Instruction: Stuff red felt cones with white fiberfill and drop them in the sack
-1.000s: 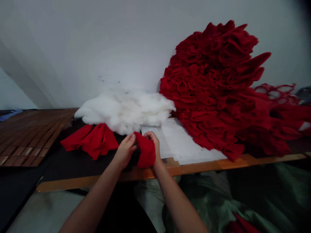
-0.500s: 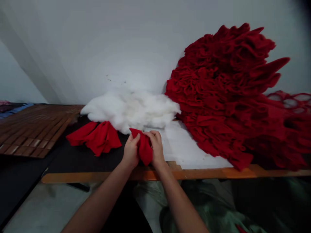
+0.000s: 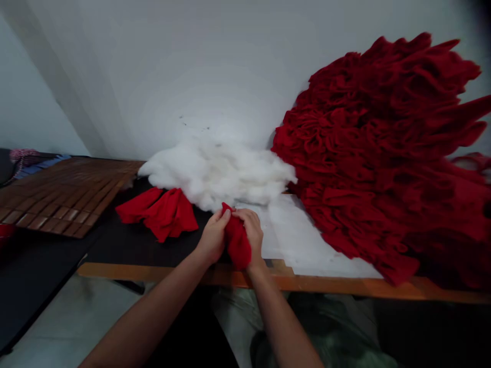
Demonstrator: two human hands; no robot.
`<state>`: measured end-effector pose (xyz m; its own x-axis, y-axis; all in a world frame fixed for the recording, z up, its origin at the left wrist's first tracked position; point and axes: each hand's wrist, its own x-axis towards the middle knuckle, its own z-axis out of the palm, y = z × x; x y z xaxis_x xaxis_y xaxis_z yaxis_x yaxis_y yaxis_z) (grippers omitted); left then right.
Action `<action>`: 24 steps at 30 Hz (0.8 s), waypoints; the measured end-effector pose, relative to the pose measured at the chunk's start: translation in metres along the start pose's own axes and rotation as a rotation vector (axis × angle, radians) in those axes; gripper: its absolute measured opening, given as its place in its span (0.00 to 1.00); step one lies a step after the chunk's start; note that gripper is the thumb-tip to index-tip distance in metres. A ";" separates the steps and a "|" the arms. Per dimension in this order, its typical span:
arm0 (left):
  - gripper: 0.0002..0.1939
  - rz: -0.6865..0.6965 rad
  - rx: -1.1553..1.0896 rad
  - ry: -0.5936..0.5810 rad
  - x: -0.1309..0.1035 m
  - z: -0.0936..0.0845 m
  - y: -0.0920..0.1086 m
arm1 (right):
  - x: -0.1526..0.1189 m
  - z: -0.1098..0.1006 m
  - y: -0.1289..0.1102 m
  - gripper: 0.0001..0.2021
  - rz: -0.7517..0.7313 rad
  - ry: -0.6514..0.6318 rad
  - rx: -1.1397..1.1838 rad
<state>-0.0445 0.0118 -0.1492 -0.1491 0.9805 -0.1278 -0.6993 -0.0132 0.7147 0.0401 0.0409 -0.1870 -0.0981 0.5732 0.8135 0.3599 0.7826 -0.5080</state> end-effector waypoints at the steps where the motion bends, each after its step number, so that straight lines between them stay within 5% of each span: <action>1: 0.13 0.012 -0.011 0.007 0.000 0.000 -0.002 | 0.001 0.001 -0.002 0.04 0.004 -0.005 -0.007; 6: 0.12 0.132 0.058 0.087 -0.007 0.007 -0.017 | 0.006 0.008 -0.008 0.03 0.107 0.093 -0.057; 13: 0.14 0.251 0.205 0.154 -0.004 0.009 -0.019 | 0.019 0.008 -0.016 0.08 0.095 0.046 -0.107; 19: 0.13 0.334 0.359 0.155 -0.002 0.007 -0.018 | 0.023 0.013 -0.016 0.08 0.241 0.131 -0.037; 24: 0.14 0.214 0.253 0.016 0.004 0.001 -0.011 | 0.020 0.013 -0.001 0.08 0.311 -0.004 0.144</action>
<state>-0.0364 0.0161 -0.1572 -0.2860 0.9576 0.0343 -0.4554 -0.1673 0.8744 0.0257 0.0545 -0.1738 -0.0080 0.7904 0.6125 0.2380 0.5964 -0.7665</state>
